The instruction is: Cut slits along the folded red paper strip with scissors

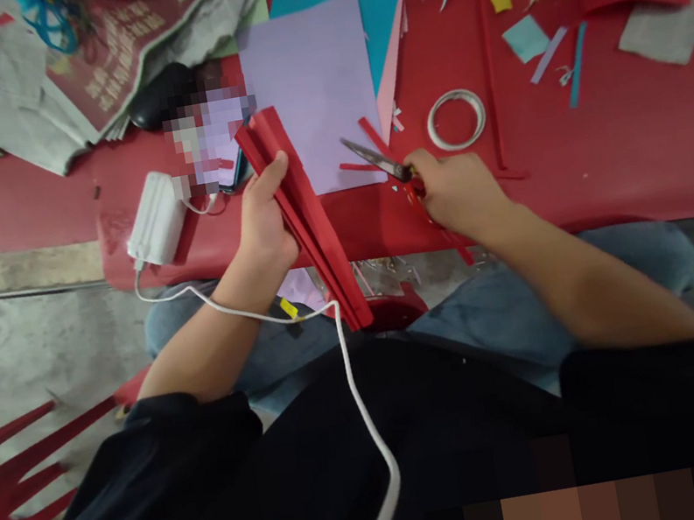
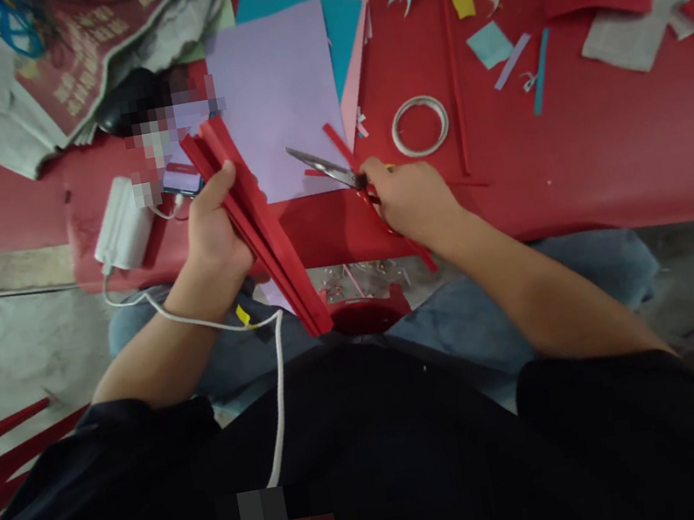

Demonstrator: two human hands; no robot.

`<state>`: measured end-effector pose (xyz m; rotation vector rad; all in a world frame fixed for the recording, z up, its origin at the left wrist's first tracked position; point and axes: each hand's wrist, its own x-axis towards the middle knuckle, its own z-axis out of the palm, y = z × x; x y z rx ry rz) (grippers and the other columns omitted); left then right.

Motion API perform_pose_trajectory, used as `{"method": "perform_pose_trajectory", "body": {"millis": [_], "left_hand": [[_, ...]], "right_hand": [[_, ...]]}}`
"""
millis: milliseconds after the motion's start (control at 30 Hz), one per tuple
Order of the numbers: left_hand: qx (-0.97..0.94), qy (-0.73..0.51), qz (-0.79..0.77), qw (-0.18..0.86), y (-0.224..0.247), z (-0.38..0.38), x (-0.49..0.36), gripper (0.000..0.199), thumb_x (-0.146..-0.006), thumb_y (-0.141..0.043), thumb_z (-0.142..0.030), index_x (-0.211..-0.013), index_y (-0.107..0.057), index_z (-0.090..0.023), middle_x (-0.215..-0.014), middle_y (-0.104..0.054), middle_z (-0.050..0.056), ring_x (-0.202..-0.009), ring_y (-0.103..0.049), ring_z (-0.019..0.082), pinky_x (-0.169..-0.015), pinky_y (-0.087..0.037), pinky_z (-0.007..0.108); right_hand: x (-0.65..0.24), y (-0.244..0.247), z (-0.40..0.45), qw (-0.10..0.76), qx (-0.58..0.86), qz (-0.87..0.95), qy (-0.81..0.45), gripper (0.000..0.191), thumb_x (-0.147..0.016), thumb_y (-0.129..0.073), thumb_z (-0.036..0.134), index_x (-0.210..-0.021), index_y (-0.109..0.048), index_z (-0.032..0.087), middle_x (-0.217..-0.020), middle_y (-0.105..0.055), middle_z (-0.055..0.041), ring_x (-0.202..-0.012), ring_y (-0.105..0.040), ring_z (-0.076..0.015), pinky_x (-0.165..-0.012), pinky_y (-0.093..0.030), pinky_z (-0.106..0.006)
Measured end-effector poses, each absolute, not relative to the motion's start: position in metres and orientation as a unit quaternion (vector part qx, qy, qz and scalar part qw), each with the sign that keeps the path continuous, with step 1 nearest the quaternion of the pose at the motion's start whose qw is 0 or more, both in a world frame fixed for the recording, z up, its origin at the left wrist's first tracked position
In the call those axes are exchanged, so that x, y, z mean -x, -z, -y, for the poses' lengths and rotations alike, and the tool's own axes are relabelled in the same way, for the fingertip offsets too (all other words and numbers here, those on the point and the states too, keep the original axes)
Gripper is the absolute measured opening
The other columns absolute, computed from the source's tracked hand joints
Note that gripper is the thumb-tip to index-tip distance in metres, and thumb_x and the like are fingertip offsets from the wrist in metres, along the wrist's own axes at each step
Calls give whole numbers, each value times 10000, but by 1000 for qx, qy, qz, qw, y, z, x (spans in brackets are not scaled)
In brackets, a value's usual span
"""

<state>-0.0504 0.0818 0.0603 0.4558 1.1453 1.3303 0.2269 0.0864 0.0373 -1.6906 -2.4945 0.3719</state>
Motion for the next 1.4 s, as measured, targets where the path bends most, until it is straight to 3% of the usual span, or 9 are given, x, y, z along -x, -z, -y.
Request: {"method": "perform_pose_trajectory", "body": {"millis": [133,267,400,500,667,900,1033,1200,1400], "left_hand": [[-182,-565,-507,624,-55,-79,52,198,-956,-826,-394,-843,-753,-249,-852,-834,16,-1174,-844,247,-1063,-710,315],[-171,-557,-490,649,-54,-79,50,190,-949,-838,-407,-898,-765,-240,-909,-855,28,-1239,-834,291,-1071,-722,375],[-171,-559,-480,654,-53,-78,39,235,-916,-895,-425,-953,-773,-228,-958,-853,30,-1275,-827,299,-1102,-706,378],[-191,-566,-461,656,-50,-74,27,253,-897,-928,-410,-992,-776,-232,-1004,-851,16,-1267,-830,280,-1086,-705,367],[-224,-562,-423,674,-48,-66,7,248,-886,-947,-400,-979,-782,-241,-999,-856,8,-1224,-840,259,-1066,-708,351],[-239,-518,-421,705,-49,-54,-2,317,-861,-964,-453,-1006,-784,-236,-1056,-870,33,-1258,-826,289,-1089,-699,384],[-294,-476,-372,741,-41,-42,-7,437,-786,-1016,-471,-1091,-793,-251,-1128,-876,25,-1129,-847,259,-1015,-704,367],[-322,-444,-330,768,-34,-29,-21,480,-772,-1030,-383,-1161,-772,-270,-1082,-870,2,-1028,-846,218,-1014,-688,373],[-305,-417,-346,783,-32,-29,-22,451,-757,-1032,-402,-1106,-785,-256,-1057,-865,8,-977,-839,223,-969,-689,383]], "right_hand": [[-244,-32,-111,-18,493,868,-61,388,-1099,-452,287,-1336,-745,193,-1049,-854,-149,-854,-730,-309,-681,-305,-393],[-255,-30,-124,-2,467,880,-89,378,-1096,-448,312,-1272,-773,232,-1099,-853,-145,-962,-760,-342,-754,-414,-422],[-242,-31,-106,199,548,784,-214,353,-1030,-655,474,-1300,-709,252,-1099,-859,-105,-1021,-815,-329,-894,-573,-468],[-215,-41,-78,385,547,618,-413,329,-872,-831,419,-1103,-630,298,-936,-825,-39,-943,-846,-306,-874,-656,-477],[-182,-58,-47,384,529,535,-535,405,-742,-925,355,-981,-602,307,-777,-779,14,-751,-799,-284,-786,-686,-502],[-182,-58,-53,391,548,566,-476,338,-823,-869,407,-1004,-603,304,-818,-745,-4,-812,-769,-283,-792,-668,-518],[-190,-67,-62,438,561,554,-433,344,-843,-876,445,-1007,-604,314,-819,-733,-13,-776,-722,-262,-806,-651,-506],[-198,-73,-68,435,583,574,-376,306,-913,-804,490,-1075,-602,326,-875,-759,-27,-964,-773,-311,-895,-627,-522],[-198,-79,-70,467,579,541,-393,348,-853,-865,496,-1018,-604,336,-819,-749,-1,-865,-746,-272,-858,-636,-503]]}}
